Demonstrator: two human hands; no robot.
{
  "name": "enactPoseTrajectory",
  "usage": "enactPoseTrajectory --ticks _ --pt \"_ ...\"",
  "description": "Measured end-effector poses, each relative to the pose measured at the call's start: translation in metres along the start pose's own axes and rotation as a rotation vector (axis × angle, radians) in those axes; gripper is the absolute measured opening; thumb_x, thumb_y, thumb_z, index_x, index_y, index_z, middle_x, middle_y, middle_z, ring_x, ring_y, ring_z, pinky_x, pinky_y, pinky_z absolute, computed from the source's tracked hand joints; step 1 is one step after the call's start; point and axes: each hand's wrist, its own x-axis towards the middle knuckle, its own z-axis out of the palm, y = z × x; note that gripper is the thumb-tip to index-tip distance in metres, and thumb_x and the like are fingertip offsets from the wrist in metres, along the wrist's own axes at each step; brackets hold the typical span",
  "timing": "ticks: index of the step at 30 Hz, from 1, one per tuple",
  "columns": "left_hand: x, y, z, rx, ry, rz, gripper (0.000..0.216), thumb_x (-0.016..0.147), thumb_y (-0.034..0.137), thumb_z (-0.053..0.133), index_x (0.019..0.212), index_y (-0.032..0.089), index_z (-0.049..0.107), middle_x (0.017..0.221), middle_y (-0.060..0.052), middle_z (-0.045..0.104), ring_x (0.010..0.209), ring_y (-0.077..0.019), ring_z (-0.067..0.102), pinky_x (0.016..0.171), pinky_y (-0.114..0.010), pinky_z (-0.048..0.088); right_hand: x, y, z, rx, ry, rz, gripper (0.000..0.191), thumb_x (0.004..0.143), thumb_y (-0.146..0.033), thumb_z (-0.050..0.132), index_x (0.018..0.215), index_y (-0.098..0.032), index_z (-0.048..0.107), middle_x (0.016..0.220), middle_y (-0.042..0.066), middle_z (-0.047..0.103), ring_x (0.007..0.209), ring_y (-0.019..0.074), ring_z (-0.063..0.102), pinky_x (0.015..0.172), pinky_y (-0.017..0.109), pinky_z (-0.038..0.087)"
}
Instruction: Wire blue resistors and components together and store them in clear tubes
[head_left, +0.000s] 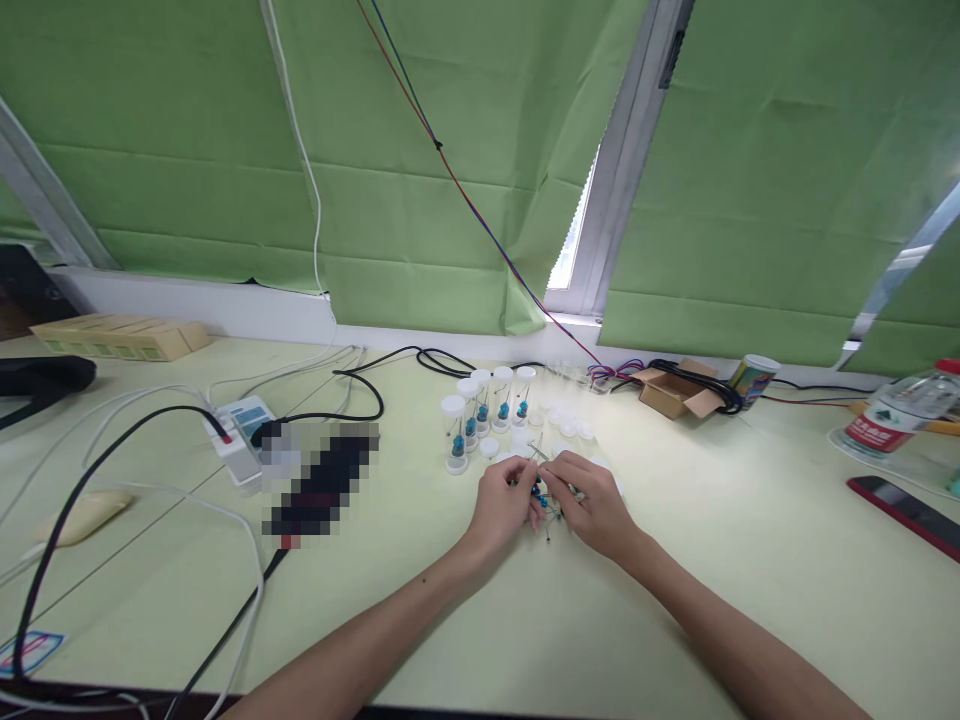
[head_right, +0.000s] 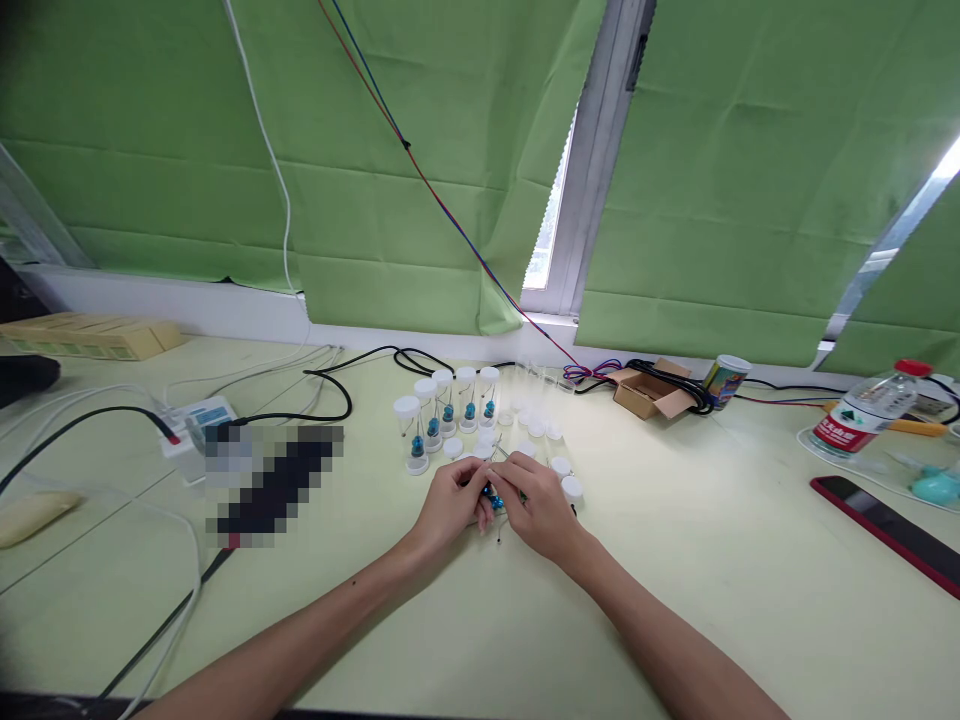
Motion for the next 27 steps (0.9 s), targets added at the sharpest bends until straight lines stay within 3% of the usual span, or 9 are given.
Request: enactPoseTrajectory --ticks 15,21,27 --pt "0.0007 -0.0003 -0.0002 -0.012 0.011 0.01 0.031 0.084 0.048 0.055 0.074 0.019 0.06 0.048 0.002 0.057 0.04 -0.014 0.054 0.045 -0.025 0.043 0.0013 -0.0033 0.0003 0.024 0.032 0.002 0.025 0.098 -0.028 0.043 0.084 -0.021 0.063 0.069 0.003 0.055 0.061 0.0167 0.052 0.061 0.03 0.043" --pt "-0.0013 0.0039 0.0001 -0.005 -0.008 0.025 0.03 0.085 0.047 0.056 0.076 0.019 0.06 0.05 0.002 0.057 0.041 -0.0137 0.053 0.045 -0.025 0.043 -0.0012 -0.0035 0.0013 0.084 0.044 0.045 0.018 0.097 -0.028 0.046 0.097 -0.022 0.063 0.083 0.005 0.067 0.068 0.0171 0.059 0.065 0.029 0.047" --pt "-0.001 0.0022 -0.0004 0.008 -0.017 0.039 0.031 0.085 0.048 0.054 0.076 0.018 0.06 0.051 0.002 0.058 0.04 -0.0135 0.053 0.044 -0.025 0.043 -0.0029 0.0002 0.003 0.087 0.04 0.055 0.021 0.096 -0.03 0.047 0.11 -0.023 0.061 0.076 0.003 0.065 0.064 0.0167 0.058 0.065 0.029 0.048"
